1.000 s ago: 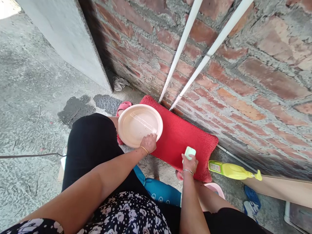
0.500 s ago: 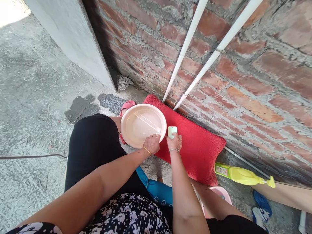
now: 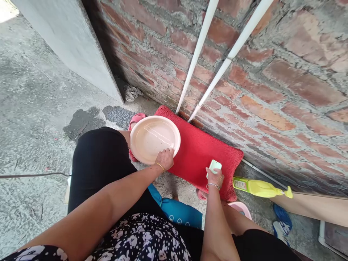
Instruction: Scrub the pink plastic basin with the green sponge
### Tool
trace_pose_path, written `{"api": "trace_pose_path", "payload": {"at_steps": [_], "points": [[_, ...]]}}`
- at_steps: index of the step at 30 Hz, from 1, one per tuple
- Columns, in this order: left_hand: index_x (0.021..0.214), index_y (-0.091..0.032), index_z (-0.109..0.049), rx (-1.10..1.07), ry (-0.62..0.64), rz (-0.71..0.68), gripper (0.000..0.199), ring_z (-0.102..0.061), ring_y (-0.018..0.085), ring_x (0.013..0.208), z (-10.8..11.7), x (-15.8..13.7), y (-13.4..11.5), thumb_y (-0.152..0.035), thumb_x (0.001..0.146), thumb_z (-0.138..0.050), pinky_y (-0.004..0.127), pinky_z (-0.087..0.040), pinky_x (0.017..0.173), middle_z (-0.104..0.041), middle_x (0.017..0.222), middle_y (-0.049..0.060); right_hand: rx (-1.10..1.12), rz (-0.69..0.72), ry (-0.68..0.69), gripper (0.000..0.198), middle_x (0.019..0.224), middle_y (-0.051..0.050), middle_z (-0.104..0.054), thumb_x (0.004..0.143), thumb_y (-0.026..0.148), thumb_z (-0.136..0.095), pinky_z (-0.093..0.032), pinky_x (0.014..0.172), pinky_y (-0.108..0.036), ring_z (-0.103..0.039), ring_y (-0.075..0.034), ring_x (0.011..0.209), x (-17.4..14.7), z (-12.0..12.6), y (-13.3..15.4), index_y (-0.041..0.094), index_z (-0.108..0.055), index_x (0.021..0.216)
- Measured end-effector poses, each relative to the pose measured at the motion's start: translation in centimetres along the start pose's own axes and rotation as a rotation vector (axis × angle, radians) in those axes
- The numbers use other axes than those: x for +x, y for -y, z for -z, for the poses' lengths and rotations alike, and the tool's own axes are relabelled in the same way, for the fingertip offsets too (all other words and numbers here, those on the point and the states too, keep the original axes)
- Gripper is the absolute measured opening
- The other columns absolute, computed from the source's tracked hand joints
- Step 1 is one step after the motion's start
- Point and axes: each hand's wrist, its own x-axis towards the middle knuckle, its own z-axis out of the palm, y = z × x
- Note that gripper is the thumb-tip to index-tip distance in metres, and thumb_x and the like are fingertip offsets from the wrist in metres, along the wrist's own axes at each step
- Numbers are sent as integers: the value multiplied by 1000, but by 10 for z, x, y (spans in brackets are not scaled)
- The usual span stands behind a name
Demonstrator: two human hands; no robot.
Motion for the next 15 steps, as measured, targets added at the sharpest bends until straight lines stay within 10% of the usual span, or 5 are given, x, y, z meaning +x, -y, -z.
{"api": "trace_pose_path", "payload": {"at_steps": [5, 15], "points": [[110, -16, -45, -3, 7, 2, 29, -51, 23, 94, 1, 0, 0, -17, 82, -38, 37, -40, 78, -51, 100, 13, -16, -39, -19, 50, 88, -9, -55, 58, 53, -69, -41, 72, -34, -54, -25, 81, -7, 8, -17, 18, -62, 93], [114, -16, -43, 13, 41, 5, 32, -50, 25, 97, 2, -1, -2, -28, 86, -35, 38, -40, 80, -50, 106, 15, -193, 625, 175, 38, 94, -2, -50, 67, 49, -65, -36, 73, -27, -51, -18, 83, -76, -59, 108, 27, -61, 97]]}}
